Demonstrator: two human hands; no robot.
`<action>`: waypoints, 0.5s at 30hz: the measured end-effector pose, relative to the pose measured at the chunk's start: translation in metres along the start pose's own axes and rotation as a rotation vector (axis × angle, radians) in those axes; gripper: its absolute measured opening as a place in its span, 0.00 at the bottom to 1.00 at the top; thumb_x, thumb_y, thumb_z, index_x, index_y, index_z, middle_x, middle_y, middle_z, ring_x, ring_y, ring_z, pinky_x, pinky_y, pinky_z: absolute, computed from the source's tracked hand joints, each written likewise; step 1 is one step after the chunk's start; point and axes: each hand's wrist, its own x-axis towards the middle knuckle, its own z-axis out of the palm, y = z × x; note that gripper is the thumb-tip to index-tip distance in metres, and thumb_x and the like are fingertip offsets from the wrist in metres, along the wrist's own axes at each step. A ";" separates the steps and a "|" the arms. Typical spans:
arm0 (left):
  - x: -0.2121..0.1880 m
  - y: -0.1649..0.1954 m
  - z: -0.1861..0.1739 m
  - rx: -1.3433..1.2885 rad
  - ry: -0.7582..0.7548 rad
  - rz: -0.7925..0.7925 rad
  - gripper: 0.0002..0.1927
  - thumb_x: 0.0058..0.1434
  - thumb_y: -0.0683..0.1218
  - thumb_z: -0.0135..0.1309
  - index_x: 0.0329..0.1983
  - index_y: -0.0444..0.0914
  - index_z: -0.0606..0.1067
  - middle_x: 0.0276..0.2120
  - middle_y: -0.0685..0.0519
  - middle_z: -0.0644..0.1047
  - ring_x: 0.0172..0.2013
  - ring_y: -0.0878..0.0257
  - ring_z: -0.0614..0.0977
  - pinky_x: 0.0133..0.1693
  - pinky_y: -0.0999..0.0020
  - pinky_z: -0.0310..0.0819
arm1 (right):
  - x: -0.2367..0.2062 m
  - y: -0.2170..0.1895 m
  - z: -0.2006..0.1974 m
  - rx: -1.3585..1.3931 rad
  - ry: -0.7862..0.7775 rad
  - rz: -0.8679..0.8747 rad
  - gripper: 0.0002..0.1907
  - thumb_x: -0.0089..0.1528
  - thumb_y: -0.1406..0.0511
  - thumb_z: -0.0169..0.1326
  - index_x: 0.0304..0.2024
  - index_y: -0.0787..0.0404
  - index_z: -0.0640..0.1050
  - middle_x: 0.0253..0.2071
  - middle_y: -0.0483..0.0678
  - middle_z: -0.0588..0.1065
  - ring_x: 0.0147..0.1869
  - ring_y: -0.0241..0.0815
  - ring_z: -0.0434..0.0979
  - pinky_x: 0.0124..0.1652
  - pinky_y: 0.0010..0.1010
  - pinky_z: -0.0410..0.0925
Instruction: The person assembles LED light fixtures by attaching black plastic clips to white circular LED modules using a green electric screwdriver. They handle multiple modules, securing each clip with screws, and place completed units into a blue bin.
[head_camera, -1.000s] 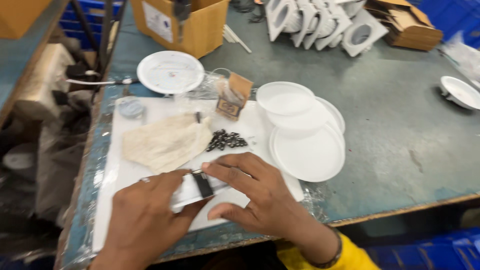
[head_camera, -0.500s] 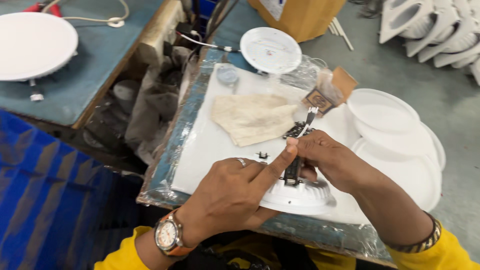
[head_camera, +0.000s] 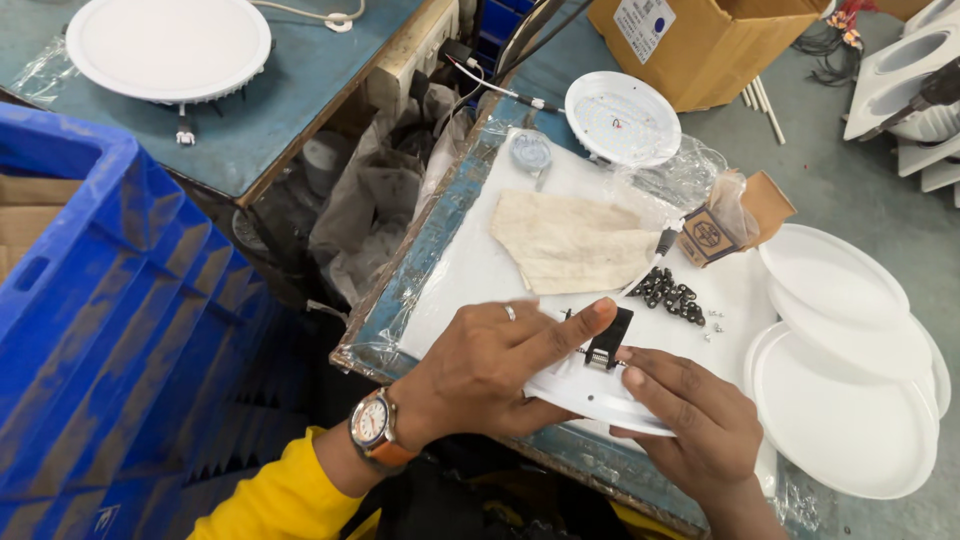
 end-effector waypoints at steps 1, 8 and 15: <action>0.000 0.000 0.000 -0.007 0.013 0.016 0.45 0.58 0.54 0.67 0.75 0.39 0.62 0.31 0.54 0.79 0.28 0.59 0.80 0.36 0.67 0.74 | -0.002 0.001 0.001 -0.016 0.010 -0.015 0.29 0.48 0.62 0.70 0.51 0.60 0.77 0.47 0.55 0.80 0.48 0.52 0.84 0.41 0.33 0.76; 0.001 0.004 0.002 -0.026 -0.007 0.013 0.47 0.54 0.53 0.70 0.75 0.40 0.64 0.28 0.55 0.78 0.27 0.58 0.79 0.34 0.66 0.74 | 0.003 -0.005 0.000 0.003 0.046 -0.055 0.29 0.50 0.62 0.69 0.54 0.60 0.76 0.47 0.55 0.79 0.50 0.54 0.84 0.42 0.34 0.77; 0.004 0.005 0.007 0.005 -0.016 0.021 0.48 0.52 0.55 0.71 0.74 0.39 0.63 0.26 0.55 0.78 0.25 0.59 0.79 0.32 0.67 0.73 | -0.001 -0.002 0.001 0.013 0.069 -0.050 0.28 0.52 0.63 0.68 0.55 0.60 0.76 0.47 0.55 0.79 0.50 0.54 0.84 0.43 0.35 0.78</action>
